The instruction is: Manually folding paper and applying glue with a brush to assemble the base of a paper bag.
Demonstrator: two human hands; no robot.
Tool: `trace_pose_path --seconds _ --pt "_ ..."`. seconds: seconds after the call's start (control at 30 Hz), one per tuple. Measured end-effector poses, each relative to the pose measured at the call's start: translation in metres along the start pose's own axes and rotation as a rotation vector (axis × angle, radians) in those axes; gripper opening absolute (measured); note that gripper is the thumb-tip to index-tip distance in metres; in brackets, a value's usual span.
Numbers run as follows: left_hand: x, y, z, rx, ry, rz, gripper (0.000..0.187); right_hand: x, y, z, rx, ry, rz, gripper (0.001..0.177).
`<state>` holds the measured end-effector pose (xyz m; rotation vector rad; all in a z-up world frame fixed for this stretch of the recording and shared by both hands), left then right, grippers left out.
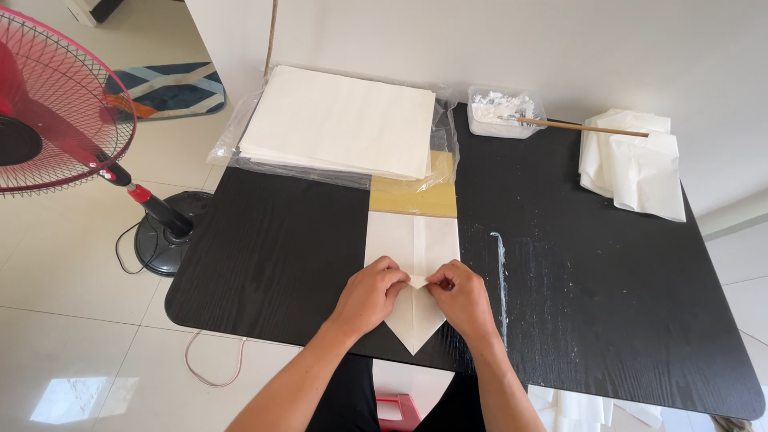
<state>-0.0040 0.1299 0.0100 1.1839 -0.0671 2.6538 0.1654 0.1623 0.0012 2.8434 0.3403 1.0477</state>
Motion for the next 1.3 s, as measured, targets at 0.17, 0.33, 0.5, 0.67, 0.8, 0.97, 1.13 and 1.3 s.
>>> trace_pose_path --seconds 0.17,0.33,0.5,0.67,0.8,0.97,1.13,1.3 --pt "0.001 0.006 0.004 -0.066 -0.131 -0.015 0.016 0.007 0.018 -0.024 0.023 0.024 -0.032 0.011" --pt "-0.01 0.004 -0.002 -0.21 -0.296 -0.026 0.019 0.01 0.026 -0.036 0.144 0.083 -0.134 0.016" --pt "0.001 0.013 0.022 -0.396 -0.44 -0.09 0.024 -0.002 0.031 -0.036 0.396 0.336 -0.126 0.017" --pt "-0.02 0.033 0.006 -0.574 -0.44 -0.038 0.04 -0.015 0.056 -0.033 0.733 0.62 -0.065 0.039" --pt "-0.02 0.046 0.012 -0.511 -0.395 -0.132 0.055 -0.027 0.071 -0.034 0.753 0.857 -0.108 0.054" --pt "-0.027 0.066 0.015 -0.472 -0.404 -0.229 0.079 -0.038 0.091 -0.023 0.664 0.92 -0.157 0.07" --pt "-0.048 0.096 0.015 -0.521 -0.474 -0.201 0.092 -0.046 0.131 -0.021 0.714 1.036 -0.097 0.073" --pt "-0.039 0.12 0.029 -0.639 -0.555 0.175 0.045 -0.045 0.149 -0.014 0.663 0.716 -0.123 0.063"
Point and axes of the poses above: each hand's wrist, its own y-axis away from the middle knuckle, its own x-axis out of the back of the hand, z = x × y, the point moved 8 cm from there along -y, towards the middle knuckle, and after that the axes turned 5 degrees about -z, right-handed, at the moved point
